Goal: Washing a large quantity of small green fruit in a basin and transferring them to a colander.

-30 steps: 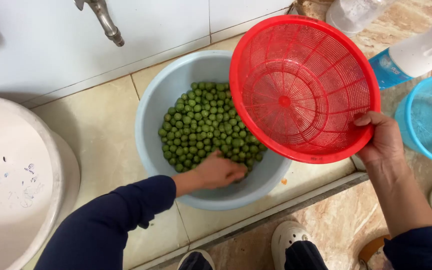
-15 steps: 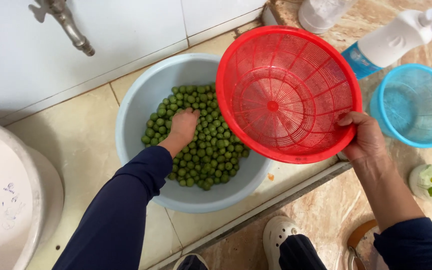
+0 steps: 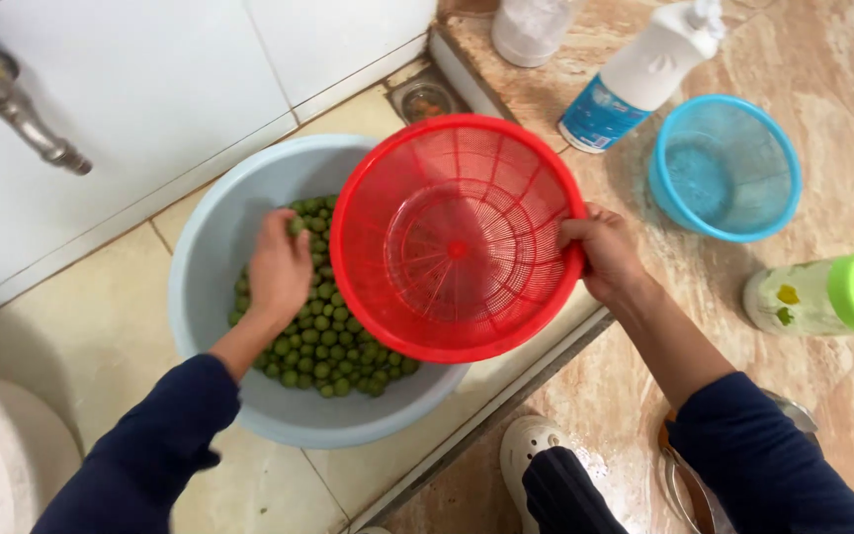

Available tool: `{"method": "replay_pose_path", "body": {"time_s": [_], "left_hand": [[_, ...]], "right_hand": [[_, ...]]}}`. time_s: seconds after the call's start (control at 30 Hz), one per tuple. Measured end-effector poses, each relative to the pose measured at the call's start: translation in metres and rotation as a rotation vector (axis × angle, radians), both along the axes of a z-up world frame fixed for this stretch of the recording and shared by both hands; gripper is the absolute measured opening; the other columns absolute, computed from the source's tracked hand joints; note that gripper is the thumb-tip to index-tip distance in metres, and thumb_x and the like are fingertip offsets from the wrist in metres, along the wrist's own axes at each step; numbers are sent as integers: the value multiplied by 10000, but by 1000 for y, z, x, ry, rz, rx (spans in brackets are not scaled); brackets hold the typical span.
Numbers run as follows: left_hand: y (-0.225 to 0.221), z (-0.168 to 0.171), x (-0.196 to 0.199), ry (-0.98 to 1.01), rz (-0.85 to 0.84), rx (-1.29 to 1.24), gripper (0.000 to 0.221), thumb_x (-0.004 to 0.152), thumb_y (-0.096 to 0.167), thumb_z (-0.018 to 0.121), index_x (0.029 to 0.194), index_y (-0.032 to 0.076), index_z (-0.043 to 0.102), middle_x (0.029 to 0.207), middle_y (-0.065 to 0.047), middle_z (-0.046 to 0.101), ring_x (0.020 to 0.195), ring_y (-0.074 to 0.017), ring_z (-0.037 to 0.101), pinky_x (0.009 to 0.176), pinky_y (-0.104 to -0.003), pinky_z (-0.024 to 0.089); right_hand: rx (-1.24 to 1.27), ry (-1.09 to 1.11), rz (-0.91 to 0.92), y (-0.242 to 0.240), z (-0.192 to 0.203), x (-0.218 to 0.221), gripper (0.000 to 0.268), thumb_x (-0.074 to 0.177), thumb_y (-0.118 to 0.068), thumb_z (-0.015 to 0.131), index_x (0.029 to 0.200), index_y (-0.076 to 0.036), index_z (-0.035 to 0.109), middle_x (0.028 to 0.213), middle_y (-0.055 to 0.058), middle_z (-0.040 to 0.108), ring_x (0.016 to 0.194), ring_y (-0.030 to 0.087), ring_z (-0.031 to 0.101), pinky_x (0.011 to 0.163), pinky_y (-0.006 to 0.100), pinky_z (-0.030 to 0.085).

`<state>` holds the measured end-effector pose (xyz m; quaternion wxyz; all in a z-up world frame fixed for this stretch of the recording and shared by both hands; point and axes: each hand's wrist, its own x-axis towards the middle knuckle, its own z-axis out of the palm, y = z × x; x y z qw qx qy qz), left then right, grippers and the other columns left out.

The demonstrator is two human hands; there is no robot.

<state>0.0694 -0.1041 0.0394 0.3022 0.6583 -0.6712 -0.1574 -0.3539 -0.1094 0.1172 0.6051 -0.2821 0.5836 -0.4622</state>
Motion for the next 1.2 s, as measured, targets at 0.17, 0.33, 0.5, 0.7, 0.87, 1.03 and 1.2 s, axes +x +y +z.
{"method": "replay_pose_path", "body": {"time_s": [0.17,0.33,0.5,0.7,0.87,1.03,1.2], "left_hand": [[11,89,-44,331,-3,9,322,1041,206,605,1316,54,531,1146,-155,636,993,-322,674,850,-436,562],[26,108,-103,235,-397,-93,312,1048,220,612,1322,77,577,1251,-130,646,1169,-327,648,1019,-444,514],[23,132,-141,21,-514,-318,496,1063,327,554,1483,66,513,1492,-158,480,1410,-383,412,1163,-517,271],[7,90,-178,234,-377,-226,397,1119,261,585,1475,97,525,1529,-141,455,1453,-358,395,1220,-523,272],[10,62,-222,297,-405,-43,450,921,138,707,1356,155,590,1454,-144,465,1368,-358,419,1124,-518,312],[6,48,-231,266,-385,67,482,832,71,748,1287,161,616,1418,-162,464,1325,-376,425,1064,-535,315],[-7,30,-161,182,-317,-63,459,814,45,757,1243,169,648,1360,-141,534,1286,-387,483,1064,-520,382]], "right_hand": [[50,258,99,6,-10,-10,132,850,13,633,950,-19,714,773,79,690,547,146,588,460,288,456],[214,338,159,26,32,-2,248,867,-43,629,1115,-42,647,871,94,740,634,204,727,563,336,609],[249,239,20,58,15,-67,372,850,-34,579,1217,-55,633,925,130,756,714,264,741,609,372,616],[211,23,-334,97,-22,-190,322,893,-74,556,1195,23,610,1026,150,733,875,287,744,758,416,649],[111,-49,-568,87,-24,-235,304,936,-146,522,1199,-17,605,1117,170,724,974,328,749,842,471,662],[80,-229,-676,59,-17,-234,257,1002,-209,586,1179,-32,527,1170,219,667,1052,396,705,944,525,631],[219,-192,-263,42,-42,-172,245,1031,-240,571,1138,-20,577,1155,194,683,1059,362,703,934,464,607]]}}
